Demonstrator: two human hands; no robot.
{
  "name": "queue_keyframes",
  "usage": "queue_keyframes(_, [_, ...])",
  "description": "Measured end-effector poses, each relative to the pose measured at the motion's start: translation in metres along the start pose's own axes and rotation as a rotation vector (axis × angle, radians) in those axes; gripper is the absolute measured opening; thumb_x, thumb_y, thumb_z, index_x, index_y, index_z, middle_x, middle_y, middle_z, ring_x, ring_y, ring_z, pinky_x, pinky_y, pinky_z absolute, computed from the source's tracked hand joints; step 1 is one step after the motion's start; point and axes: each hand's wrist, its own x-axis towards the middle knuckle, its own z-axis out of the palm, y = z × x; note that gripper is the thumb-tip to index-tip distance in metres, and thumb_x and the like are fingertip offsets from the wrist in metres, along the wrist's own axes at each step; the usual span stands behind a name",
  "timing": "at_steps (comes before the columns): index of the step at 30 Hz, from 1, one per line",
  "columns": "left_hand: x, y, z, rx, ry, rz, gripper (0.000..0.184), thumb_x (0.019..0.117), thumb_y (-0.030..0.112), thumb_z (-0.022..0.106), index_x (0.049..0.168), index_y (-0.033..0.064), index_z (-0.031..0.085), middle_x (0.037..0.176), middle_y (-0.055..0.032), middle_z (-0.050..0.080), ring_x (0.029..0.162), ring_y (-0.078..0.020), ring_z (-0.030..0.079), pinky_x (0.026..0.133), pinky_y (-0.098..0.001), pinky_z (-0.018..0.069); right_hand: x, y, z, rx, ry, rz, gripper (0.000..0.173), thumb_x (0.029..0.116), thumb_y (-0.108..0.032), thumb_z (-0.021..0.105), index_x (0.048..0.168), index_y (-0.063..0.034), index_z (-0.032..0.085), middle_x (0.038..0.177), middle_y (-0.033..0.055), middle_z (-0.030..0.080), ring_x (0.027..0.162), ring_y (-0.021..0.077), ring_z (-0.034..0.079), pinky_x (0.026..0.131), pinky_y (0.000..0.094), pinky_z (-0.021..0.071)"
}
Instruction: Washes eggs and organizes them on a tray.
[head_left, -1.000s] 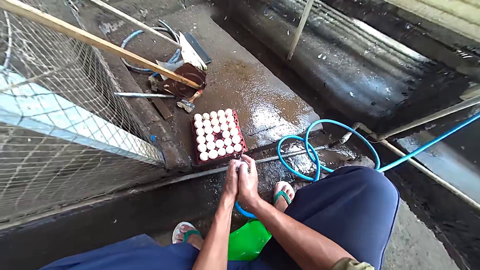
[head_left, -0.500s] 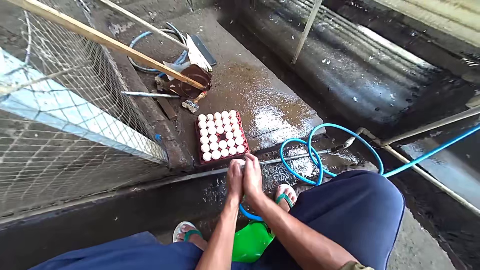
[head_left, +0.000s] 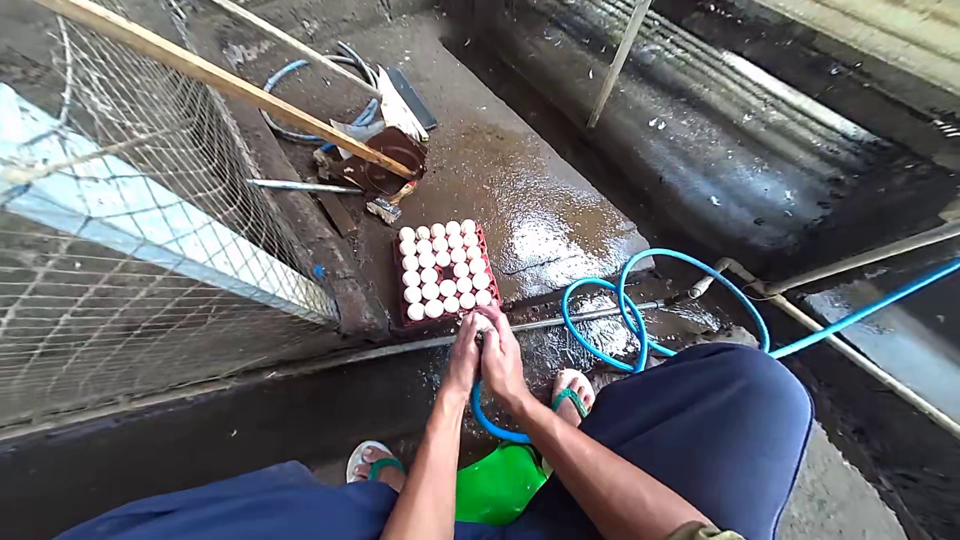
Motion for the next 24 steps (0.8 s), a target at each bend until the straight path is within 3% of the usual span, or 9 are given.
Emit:
queue_keyframes(3, [-0.001, -0.002, 0.002, 0.085, -0.013, 0.003, 0.054, 0.1123, 0.028, 0.019, 0.147, -0.006, 0.042, 0.154, -0.0233, 0.041, 0.142, -0.0239, 0.042, 0.118, -0.0387, 0.0337, 0.014, -0.002, -0.003, 0.005, 0.034, 0.177, 0.046, 0.1033, -0.015, 0.036, 0.141, 0.0018, 0.056, 0.147, 0.0212, 0.054, 0.139, 0.0282, 0.05, 0.115, 0.046, 0.041])
queue_keyframes(5, [-0.001, -0.005, 0.008, 0.164, 0.059, 0.026, 0.054, 0.1123, 0.028, 0.019, 0.138, -0.0064, 0.051, 0.136, -0.022, 0.055, 0.122, -0.0215, 0.055, 0.102, -0.0364, 0.0452, 0.025, -0.007, -0.004, 0.095, 0.077, 0.397, 0.042, 0.1067, -0.02, 0.039, 0.143, -0.002, 0.051, 0.133, 0.0201, 0.061, 0.12, 0.0272, 0.059, 0.099, 0.0489, 0.0484])
queue_keyframes(9, [-0.001, -0.006, 0.01, 0.108, 0.125, 0.114, 0.044, 0.11, 0.015, 0.024, 0.134, -0.0144, 0.046, 0.135, -0.0266, 0.053, 0.124, -0.0218, 0.052, 0.109, -0.0339, 0.0396, 0.001, -0.011, 0.005, 0.089, 0.017, 0.18, 0.044, 0.1024, -0.014, 0.039, 0.137, 0.0045, 0.058, 0.148, 0.0232, 0.052, 0.141, 0.028, 0.048, 0.117, 0.0443, 0.0386])
queue_keyframes(13, [0.0, -0.008, 0.009, 0.17, 0.091, 0.097, 0.05, 0.1082, 0.022, 0.02, 0.131, -0.0101, 0.051, 0.128, -0.0227, 0.056, 0.118, -0.0223, 0.055, 0.104, -0.0381, 0.0442, 0.02, -0.01, 0.001, 0.167, 0.069, 0.358, 0.04, 0.1049, -0.016, 0.04, 0.138, -0.0006, 0.055, 0.13, 0.0186, 0.062, 0.115, 0.0241, 0.06, 0.096, 0.0459, 0.05])
queue_keyframes(17, [-0.003, -0.004, 0.009, 0.124, 0.059, 0.077, 0.047, 0.1109, 0.017, 0.021, 0.135, -0.0125, 0.049, 0.135, -0.0242, 0.053, 0.124, -0.0208, 0.052, 0.109, -0.0342, 0.04, 0.002, -0.013, 0.001, 0.124, 0.038, 0.265, 0.043, 0.1036, -0.014, 0.043, 0.141, 0.0023, 0.056, 0.149, 0.0217, 0.052, 0.14, 0.028, 0.049, 0.115, 0.0455, 0.0407])
queue_keyframes(19, [-0.004, -0.003, 0.005, 0.082, 0.003, -0.018, 0.05, 0.1106, 0.027, 0.02, 0.131, -0.0029, 0.054, 0.122, -0.0132, 0.06, 0.105, -0.0124, 0.058, 0.092, -0.0292, 0.0485, 0.021, -0.009, -0.005, 0.217, 0.082, 0.406, 0.045, 0.1019, -0.011, 0.047, 0.145, -0.0002, 0.05, 0.139, 0.021, 0.058, 0.124, 0.0264, 0.058, 0.101, 0.0455, 0.0495])
queue_keyframes(20, [-0.004, -0.002, 0.008, 0.067, 0.007, -0.064, 0.048, 0.109, 0.032, 0.018, 0.121, 0.0047, 0.055, 0.098, -0.0044, 0.059, 0.077, -0.0066, 0.056, 0.065, -0.0233, 0.0474, 0.031, -0.008, -0.009, 0.289, 0.087, 0.533, 0.046, 0.1046, -0.012, 0.047, 0.149, -0.0025, 0.043, 0.137, 0.0216, 0.056, 0.119, 0.0276, 0.058, 0.097, 0.0467, 0.0501])
queue_keyframes(22, [-0.006, 0.0, 0.009, -0.08, -0.02, -0.108, 0.045, 0.1064, 0.031, 0.014, 0.115, 0.0084, 0.052, 0.075, 0.0002, 0.056, 0.049, -0.0048, 0.046, 0.04, -0.02, 0.0369, 0.038, -0.005, -0.011, 0.368, 0.114, 0.691, 0.045, 0.1065, -0.018, 0.045, 0.149, -0.0063, 0.039, 0.127, 0.0212, 0.059, 0.105, 0.0288, 0.062, 0.086, 0.0476, 0.0532])
queue_keyframes(24, [-0.003, -0.001, 0.004, -0.141, -0.045, -0.089, 0.046, 0.1069, 0.028, 0.014, 0.119, 0.0079, 0.053, 0.078, 0.0, 0.059, 0.051, -0.0043, 0.049, 0.042, -0.0196, 0.0408, 0.033, -0.007, -0.008, 0.353, 0.128, 0.641, 0.042, 0.1081, -0.02, 0.039, 0.148, -0.0062, 0.04, 0.121, 0.0202, 0.061, 0.099, 0.0274, 0.063, 0.081, 0.0463, 0.0542])
